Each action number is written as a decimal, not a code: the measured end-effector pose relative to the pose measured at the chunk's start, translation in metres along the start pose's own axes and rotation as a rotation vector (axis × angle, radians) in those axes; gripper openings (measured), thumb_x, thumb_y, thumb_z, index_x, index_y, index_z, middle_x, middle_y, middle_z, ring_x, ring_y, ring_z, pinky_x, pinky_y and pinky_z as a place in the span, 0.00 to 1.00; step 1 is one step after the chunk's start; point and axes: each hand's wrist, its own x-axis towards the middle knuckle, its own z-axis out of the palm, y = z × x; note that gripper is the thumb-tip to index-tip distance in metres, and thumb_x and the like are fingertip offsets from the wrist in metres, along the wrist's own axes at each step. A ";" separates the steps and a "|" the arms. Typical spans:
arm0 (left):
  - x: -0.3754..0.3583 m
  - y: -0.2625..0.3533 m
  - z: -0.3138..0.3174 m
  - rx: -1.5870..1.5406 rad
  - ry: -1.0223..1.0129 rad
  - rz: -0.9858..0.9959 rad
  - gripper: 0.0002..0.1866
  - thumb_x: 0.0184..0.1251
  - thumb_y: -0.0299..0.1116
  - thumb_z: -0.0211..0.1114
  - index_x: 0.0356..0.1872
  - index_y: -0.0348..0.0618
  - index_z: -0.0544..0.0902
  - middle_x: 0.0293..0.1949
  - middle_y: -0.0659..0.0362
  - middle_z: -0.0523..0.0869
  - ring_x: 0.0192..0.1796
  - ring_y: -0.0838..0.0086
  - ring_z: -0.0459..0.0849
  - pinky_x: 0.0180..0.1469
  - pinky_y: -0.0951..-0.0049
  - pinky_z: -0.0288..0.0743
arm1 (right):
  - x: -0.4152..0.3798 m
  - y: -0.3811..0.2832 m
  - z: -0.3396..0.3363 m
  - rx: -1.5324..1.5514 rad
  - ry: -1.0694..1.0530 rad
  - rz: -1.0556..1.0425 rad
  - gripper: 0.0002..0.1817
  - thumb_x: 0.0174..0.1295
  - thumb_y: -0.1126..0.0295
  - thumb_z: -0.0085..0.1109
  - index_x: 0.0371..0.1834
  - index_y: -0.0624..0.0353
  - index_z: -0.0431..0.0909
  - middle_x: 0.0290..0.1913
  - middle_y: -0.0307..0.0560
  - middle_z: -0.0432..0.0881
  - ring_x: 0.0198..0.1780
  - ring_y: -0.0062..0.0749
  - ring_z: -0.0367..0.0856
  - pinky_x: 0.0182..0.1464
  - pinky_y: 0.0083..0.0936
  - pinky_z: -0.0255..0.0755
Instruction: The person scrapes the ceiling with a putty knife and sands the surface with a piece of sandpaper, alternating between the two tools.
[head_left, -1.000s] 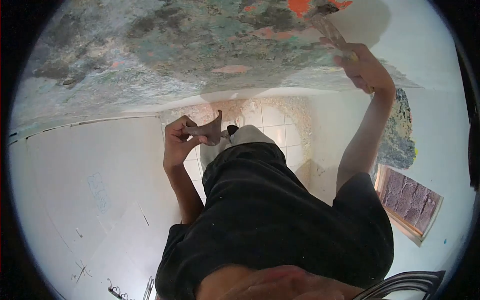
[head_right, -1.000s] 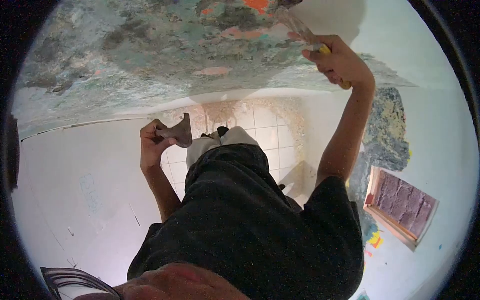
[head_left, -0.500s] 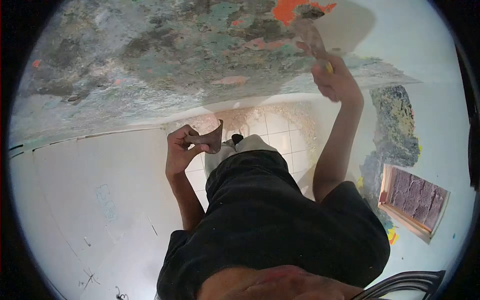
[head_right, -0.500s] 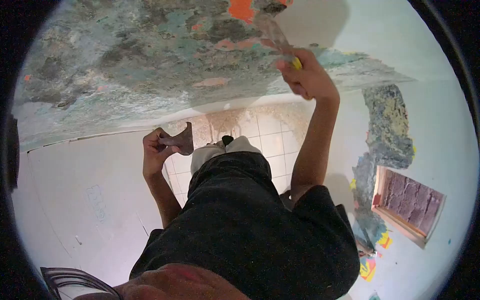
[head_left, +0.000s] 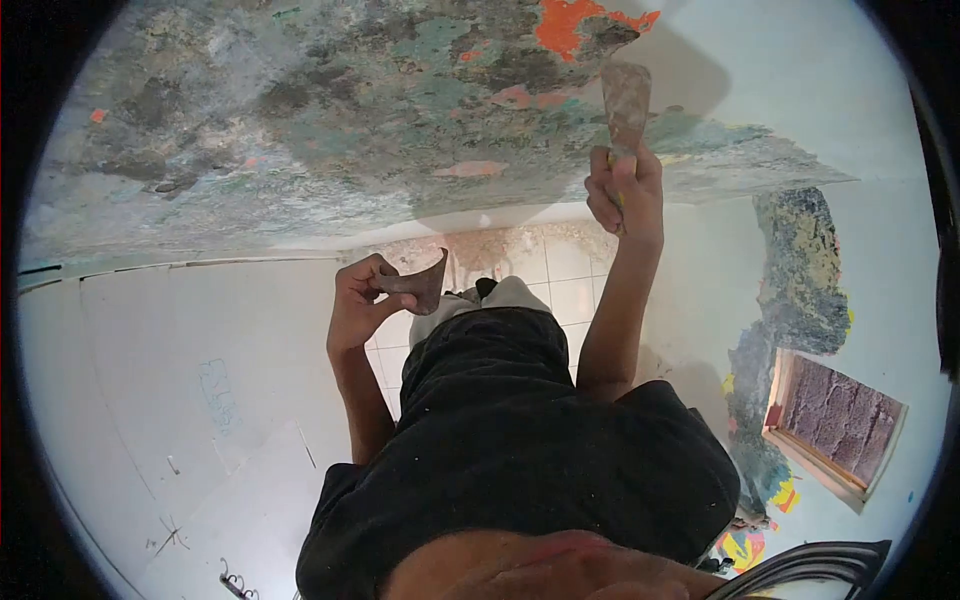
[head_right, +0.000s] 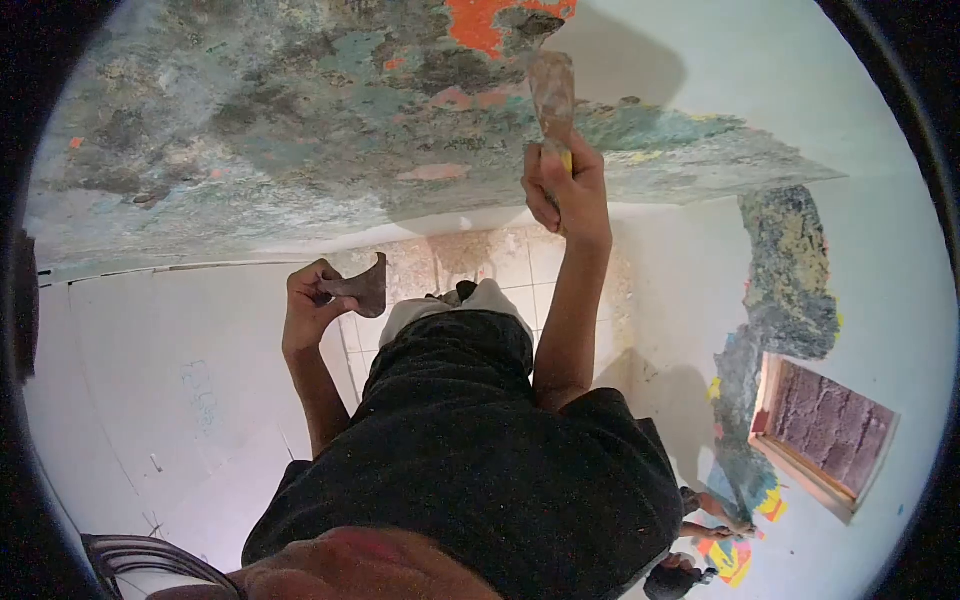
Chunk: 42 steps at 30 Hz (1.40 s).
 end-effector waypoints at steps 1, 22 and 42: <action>0.001 0.001 0.000 -0.004 -0.006 0.003 0.14 0.48 0.22 0.79 0.30 0.38 0.78 0.28 0.61 0.85 0.35 0.80 0.84 0.39 0.76 0.79 | 0.002 0.000 0.001 -0.023 0.009 0.013 0.25 0.68 0.53 0.59 0.60 0.56 0.68 0.21 0.34 0.62 0.10 0.12 0.55 0.07 0.11 0.49; -0.008 -0.006 0.011 -0.040 -0.024 -0.030 0.13 0.48 0.21 0.79 0.30 0.38 0.80 0.28 0.63 0.84 0.34 0.81 0.82 0.38 0.78 0.78 | 0.025 -0.008 -0.022 0.091 -0.112 0.130 0.10 0.69 0.62 0.60 0.46 0.55 0.76 0.18 0.32 0.65 0.09 0.11 0.55 0.08 0.12 0.48; -0.008 -0.016 0.024 -0.071 -0.031 -0.005 0.13 0.50 0.22 0.78 0.29 0.39 0.79 0.29 0.64 0.84 0.34 0.83 0.81 0.39 0.77 0.77 | 0.028 -0.029 -0.032 -0.104 -0.022 0.176 0.13 0.68 0.64 0.62 0.48 0.59 0.76 0.17 0.34 0.67 0.09 0.12 0.57 0.09 0.13 0.48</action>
